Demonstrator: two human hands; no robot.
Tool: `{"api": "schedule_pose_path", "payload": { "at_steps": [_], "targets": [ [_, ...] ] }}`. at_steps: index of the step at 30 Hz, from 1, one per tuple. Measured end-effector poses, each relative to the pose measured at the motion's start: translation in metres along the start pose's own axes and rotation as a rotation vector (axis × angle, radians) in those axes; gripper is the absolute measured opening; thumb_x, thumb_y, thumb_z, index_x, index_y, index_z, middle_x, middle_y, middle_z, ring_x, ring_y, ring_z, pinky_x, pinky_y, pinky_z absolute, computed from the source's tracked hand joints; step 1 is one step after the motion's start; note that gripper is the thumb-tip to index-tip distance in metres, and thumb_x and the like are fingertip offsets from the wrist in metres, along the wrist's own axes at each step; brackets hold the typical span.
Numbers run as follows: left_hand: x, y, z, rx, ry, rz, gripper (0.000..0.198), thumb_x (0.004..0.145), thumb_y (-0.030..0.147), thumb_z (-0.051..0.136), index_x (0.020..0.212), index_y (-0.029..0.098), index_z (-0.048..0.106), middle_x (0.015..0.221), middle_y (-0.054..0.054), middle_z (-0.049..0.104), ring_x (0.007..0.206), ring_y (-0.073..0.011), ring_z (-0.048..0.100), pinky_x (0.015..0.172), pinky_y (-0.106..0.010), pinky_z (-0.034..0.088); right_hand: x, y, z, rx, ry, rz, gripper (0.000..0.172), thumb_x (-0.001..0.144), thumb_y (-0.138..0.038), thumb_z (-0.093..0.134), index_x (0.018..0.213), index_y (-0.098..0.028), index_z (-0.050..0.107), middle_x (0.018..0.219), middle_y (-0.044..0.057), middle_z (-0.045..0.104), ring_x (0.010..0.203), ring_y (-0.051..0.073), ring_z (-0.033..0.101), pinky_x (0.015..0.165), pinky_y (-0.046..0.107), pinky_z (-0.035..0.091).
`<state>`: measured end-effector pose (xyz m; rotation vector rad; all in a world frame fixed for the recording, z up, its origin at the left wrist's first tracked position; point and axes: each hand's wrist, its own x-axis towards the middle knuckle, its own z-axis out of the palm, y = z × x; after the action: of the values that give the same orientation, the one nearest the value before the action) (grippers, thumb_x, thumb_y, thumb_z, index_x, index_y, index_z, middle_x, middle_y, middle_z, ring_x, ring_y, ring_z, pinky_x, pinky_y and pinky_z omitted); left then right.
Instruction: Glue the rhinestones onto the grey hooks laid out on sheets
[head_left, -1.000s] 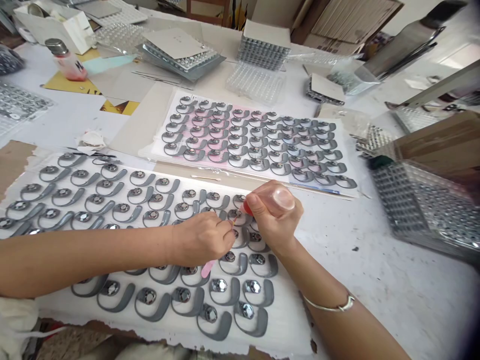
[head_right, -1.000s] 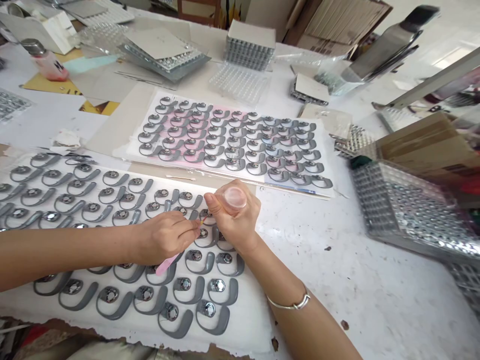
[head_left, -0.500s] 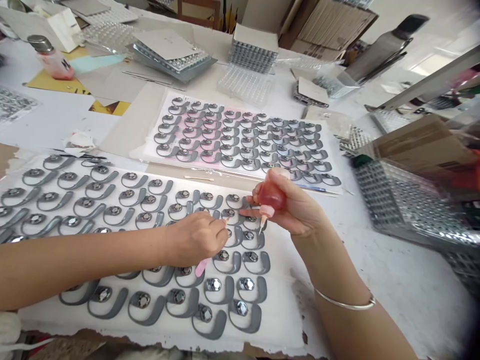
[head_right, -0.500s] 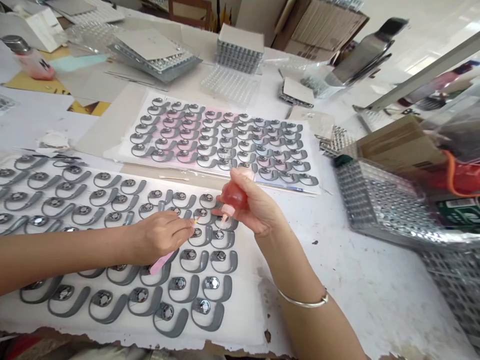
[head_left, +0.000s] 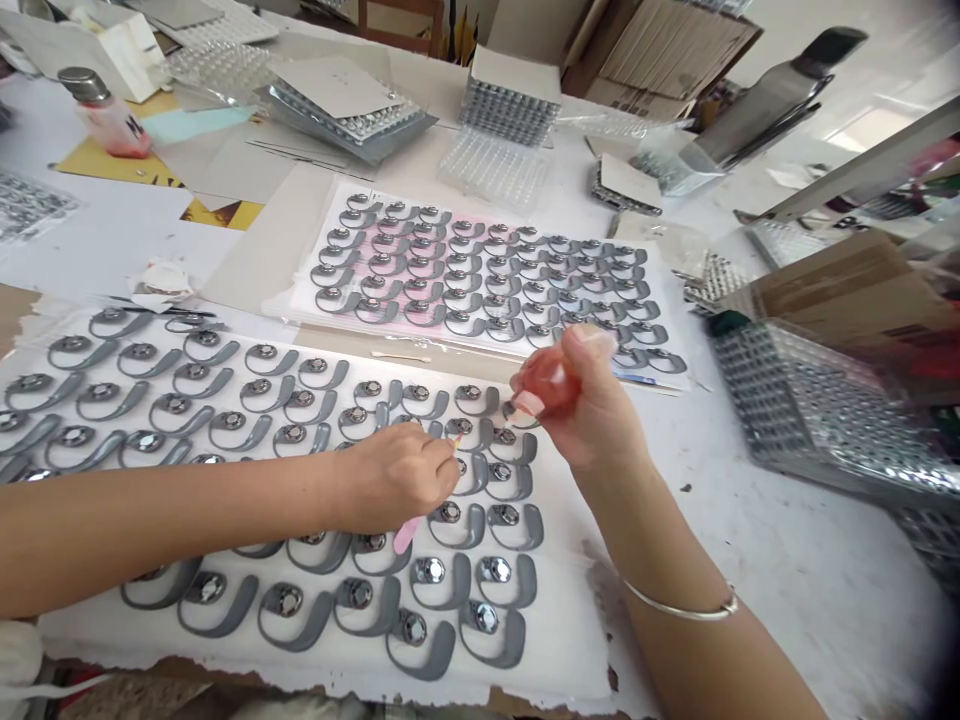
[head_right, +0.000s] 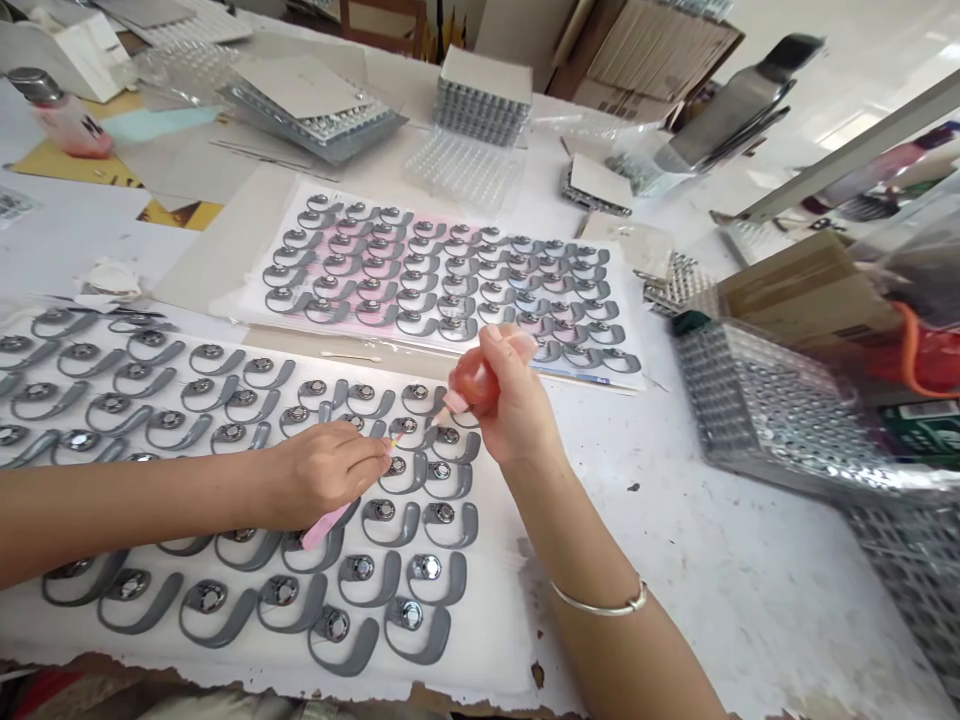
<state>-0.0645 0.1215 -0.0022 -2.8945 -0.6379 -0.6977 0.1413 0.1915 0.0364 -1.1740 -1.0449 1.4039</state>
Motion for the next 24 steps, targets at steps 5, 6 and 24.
{"api": "schedule_pose_path", "payload": {
  "at_steps": [5, 6, 24],
  "targets": [
    [0.002, 0.001, 0.001, 0.032, 0.065, -0.005, 0.019, 0.083, -0.001, 0.049, 0.072, 0.01, 0.06, 0.072, -0.011, 0.065, 0.058, -0.0162, 0.057, 0.053, -0.027, 0.052, -0.014, 0.011, 0.013, -0.193, 0.114, -0.301, 0.043, 0.078, -0.054, 0.07, 0.064, -0.022, 0.045, 0.047, -0.004, 0.05, 0.043, 0.013, 0.053, 0.036, 0.024, 0.038],
    [0.002, 0.001, 0.001, 0.035, 0.076, -0.005, 0.019, 0.083, -0.001, 0.05, 0.072, 0.01, 0.061, 0.071, -0.011, 0.065, 0.058, -0.0163, 0.058, 0.052, -0.027, 0.052, -0.016, 0.013, 0.015, -0.218, 0.102, -0.335, 0.041, 0.079, -0.053, 0.07, 0.064, -0.022, 0.047, 0.047, -0.004, 0.051, 0.043, 0.013, 0.054, 0.038, 0.025, 0.041],
    [0.001, 0.001, 0.002, 0.032, 0.074, -0.007, 0.016, 0.083, 0.001, 0.051, 0.074, 0.009, 0.062, 0.073, -0.012, 0.066, 0.057, -0.0163, 0.056, 0.053, -0.028, 0.051, -0.02, 0.026, 0.019, -0.419, 0.045, -0.462, 0.034, 0.084, -0.043, 0.068, 0.063, -0.02, 0.055, 0.052, -0.003, 0.058, 0.049, 0.014, 0.058, 0.053, 0.03, 0.047]
  ]
}}
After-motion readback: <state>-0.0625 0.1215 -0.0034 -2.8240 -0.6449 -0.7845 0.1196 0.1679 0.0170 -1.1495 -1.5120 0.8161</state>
